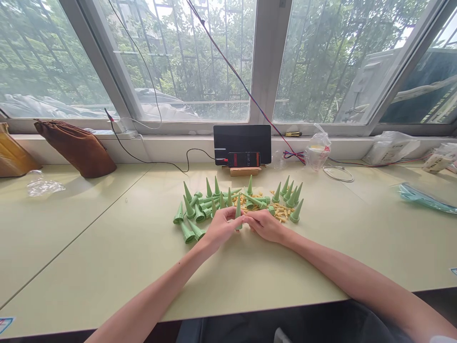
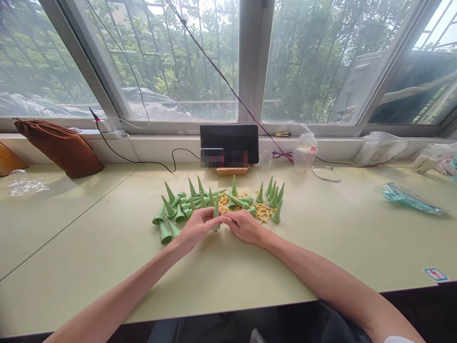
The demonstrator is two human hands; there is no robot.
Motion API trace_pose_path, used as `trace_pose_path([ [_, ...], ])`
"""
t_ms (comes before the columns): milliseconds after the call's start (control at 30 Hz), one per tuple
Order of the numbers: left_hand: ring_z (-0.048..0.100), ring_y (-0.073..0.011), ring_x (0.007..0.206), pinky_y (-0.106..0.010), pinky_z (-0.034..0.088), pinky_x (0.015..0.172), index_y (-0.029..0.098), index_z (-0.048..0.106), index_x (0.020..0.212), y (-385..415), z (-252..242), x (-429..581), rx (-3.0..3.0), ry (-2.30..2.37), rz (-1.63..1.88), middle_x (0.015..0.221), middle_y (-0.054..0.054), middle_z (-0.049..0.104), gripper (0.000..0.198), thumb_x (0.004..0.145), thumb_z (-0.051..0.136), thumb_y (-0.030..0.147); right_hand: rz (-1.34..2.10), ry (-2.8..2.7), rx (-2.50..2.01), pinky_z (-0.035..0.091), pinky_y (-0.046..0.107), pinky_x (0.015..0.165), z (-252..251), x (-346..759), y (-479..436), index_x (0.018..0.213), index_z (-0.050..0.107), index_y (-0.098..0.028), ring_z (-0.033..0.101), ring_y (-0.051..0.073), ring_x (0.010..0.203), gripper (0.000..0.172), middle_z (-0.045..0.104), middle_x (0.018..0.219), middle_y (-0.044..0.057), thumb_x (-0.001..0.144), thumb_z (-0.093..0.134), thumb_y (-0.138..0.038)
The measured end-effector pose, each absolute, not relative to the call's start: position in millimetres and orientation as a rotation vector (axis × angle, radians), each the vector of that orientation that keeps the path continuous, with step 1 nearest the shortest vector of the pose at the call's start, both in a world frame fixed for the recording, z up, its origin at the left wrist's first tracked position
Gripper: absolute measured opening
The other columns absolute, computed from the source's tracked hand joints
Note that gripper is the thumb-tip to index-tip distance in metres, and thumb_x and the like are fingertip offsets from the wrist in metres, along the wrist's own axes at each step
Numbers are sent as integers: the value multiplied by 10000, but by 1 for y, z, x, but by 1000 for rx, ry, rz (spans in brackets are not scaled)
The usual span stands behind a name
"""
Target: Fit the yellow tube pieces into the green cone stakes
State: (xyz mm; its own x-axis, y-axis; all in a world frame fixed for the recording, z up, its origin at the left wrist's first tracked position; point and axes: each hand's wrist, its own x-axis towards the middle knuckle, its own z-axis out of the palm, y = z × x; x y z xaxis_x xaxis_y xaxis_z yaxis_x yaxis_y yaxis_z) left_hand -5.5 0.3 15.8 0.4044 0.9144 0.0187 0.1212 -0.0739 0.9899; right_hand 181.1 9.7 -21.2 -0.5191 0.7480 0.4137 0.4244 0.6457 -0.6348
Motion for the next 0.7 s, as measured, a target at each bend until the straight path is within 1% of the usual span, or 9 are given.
trace_pose_path([
  [167, 608, -179, 801, -245, 479, 620, 176, 713, 933, 0, 16, -5, 1527, 957, 860, 853, -51, 681, 288, 783, 685, 421, 548, -2199, -921, 349, 227, 567, -24, 181, 10, 665, 489, -174, 415, 94, 531, 465, 490, 593, -26, 1036, 292, -372],
  [367, 599, -177, 789, -249, 474, 618, 166, 711, 910, -3, 19, -4, 1599, 934, 879, 834, -62, 679, 293, 812, 648, 434, 528, -2208, -925, 348, 226, 583, -23, 181, 9, 619, 493, -168, 414, 90, 526, 523, 488, 574, -26, 1042, 252, -359],
  [433, 606, -183, 810, -249, 487, 621, 170, 712, 912, -3, 19, -4, 1583, 940, 888, 846, -61, 679, 299, 800, 658, 442, 547, -2189, -920, 344, 226, 569, -22, 180, 9, 640, 503, -172, 404, 92, 521, 505, 467, 569, -31, 1039, 266, -371],
  [567, 613, -188, 837, -251, 506, 626, 176, 715, 928, -2, 18, -3, 1546, 947, 896, 897, -66, 684, 310, 782, 675, 447, 536, -2171, -910, 320, 232, 522, -21, 180, 9, 718, 509, -187, 356, 97, 511, 397, 416, 579, -43, 1015, 355, -400],
  [700, 595, -172, 817, -236, 491, 614, 184, 712, 941, -2, 18, -4, 1548, 947, 887, 881, -53, 673, 272, 796, 672, 411, 595, -2164, -876, 328, 233, 523, -20, 180, 8, 667, 431, -195, 365, 97, 507, 414, 417, 571, -40, 1021, 336, -387],
])
